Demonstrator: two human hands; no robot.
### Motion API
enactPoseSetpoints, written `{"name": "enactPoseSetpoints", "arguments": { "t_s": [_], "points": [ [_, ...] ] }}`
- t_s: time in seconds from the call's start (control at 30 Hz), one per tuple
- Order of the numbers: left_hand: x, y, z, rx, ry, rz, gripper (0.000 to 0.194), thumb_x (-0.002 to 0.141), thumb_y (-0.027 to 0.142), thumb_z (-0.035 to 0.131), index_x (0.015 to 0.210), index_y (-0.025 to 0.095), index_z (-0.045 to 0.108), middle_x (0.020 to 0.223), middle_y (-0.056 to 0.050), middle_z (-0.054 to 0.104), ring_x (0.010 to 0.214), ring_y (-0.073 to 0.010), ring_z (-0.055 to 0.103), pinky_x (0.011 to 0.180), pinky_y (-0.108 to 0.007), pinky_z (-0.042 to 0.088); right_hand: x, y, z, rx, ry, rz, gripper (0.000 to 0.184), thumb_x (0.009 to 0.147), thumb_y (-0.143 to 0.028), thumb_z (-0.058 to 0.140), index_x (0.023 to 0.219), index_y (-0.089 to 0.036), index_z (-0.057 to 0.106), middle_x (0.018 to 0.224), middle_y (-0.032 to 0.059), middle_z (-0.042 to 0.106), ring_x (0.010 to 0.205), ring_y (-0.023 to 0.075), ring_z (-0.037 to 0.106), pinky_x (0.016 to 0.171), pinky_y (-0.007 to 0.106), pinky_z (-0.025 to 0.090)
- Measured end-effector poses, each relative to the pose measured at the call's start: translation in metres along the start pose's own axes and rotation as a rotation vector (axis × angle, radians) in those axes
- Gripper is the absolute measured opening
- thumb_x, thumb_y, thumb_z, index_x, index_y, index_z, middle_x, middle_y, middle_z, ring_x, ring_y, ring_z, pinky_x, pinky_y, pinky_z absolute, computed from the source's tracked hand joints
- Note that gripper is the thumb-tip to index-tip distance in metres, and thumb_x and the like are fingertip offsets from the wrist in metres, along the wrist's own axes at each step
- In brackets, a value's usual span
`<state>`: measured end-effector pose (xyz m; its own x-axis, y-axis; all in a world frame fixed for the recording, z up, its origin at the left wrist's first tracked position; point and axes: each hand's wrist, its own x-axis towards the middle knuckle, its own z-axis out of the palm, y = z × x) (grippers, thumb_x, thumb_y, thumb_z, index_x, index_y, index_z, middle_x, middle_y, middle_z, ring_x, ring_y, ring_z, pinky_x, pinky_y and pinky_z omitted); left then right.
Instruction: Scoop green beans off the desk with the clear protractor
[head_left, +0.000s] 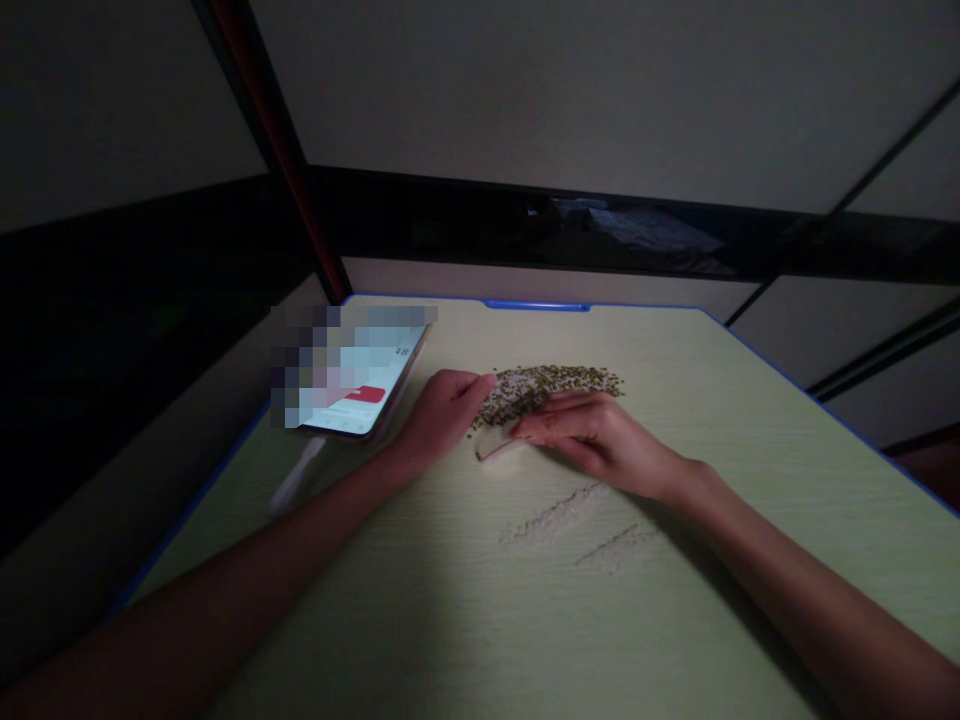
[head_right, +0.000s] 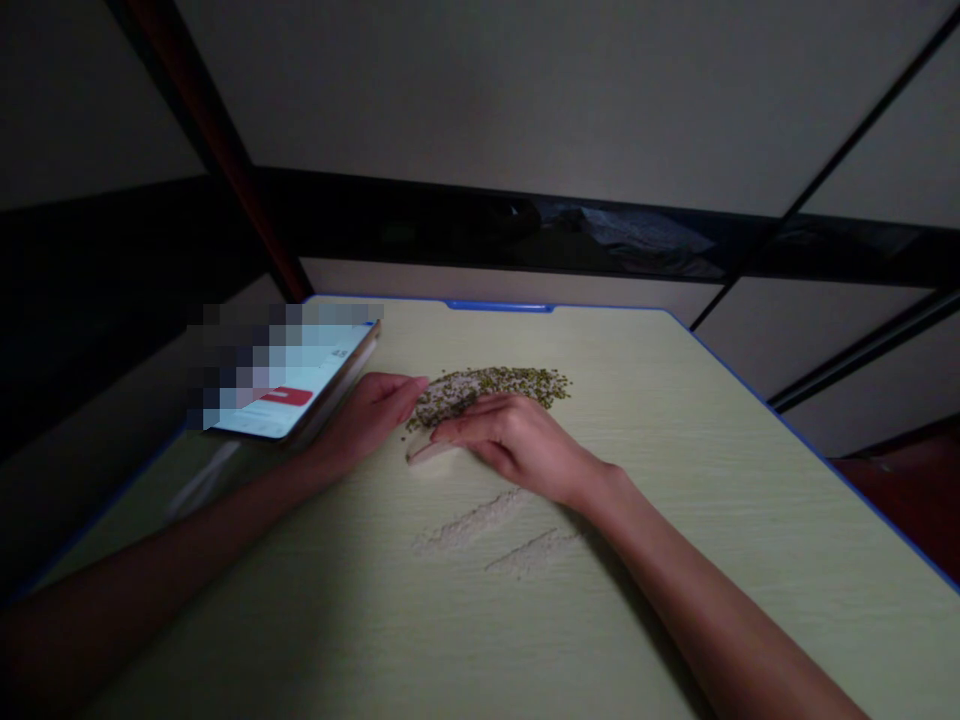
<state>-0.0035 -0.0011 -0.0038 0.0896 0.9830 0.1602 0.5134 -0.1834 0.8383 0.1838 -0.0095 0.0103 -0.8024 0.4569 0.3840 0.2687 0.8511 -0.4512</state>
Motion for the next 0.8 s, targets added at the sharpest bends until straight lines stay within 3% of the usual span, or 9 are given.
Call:
{"name": "enactPoseSetpoints", "arguments": {
  "t_s": [0.3,0.57,0.8],
  "points": [
    [0.0,0.0,0.0,-0.042,-0.006,-0.007,0.036,0.073,0.036,0.04,0.042,0.022,0.028,0.04,0.007,0.027,0.044,-0.0092,0.029,0.047,-0.026,0.02,0.005,-0.005,0.012,-0.057,0.055,0.096,0.041,0.082,-0.007,0.043,0.113,-0.026,0.061,0.092,0.0027,0.069,0.083,0.017,0.06,0.075,0.031,0.046],
    [-0.001,-0.001,0.0,-0.007,-0.005,-0.008,0.036,0.074,0.037,0.039,0.042,0.021,0.03,0.041,0.007,0.028,0.044,-0.0097,0.031,0.048,-0.026,0.021,-0.001,-0.015,0.006,-0.011,-0.024,0.02,0.034,0.086,-0.011,0.042,0.109,-0.024,0.063,0.091,0.0051,0.068,0.082,0.0174,0.06,0.073,0.033,0.046],
    [-0.002,0.003,-0.001,-0.045,0.0,-0.026,0.035,0.074,0.035,0.04,0.043,0.022,0.029,0.041,0.007,0.026,0.044,-0.0096,0.028,0.047,-0.026,0.021,-0.024,-0.035,0.005,0.048,-0.054,-0.019,0.03,0.085,-0.01,0.042,0.104,-0.017,0.065,0.08,0.0069,0.067,0.072,0.0172,0.057,0.068,0.033,0.045]
  ]
}}
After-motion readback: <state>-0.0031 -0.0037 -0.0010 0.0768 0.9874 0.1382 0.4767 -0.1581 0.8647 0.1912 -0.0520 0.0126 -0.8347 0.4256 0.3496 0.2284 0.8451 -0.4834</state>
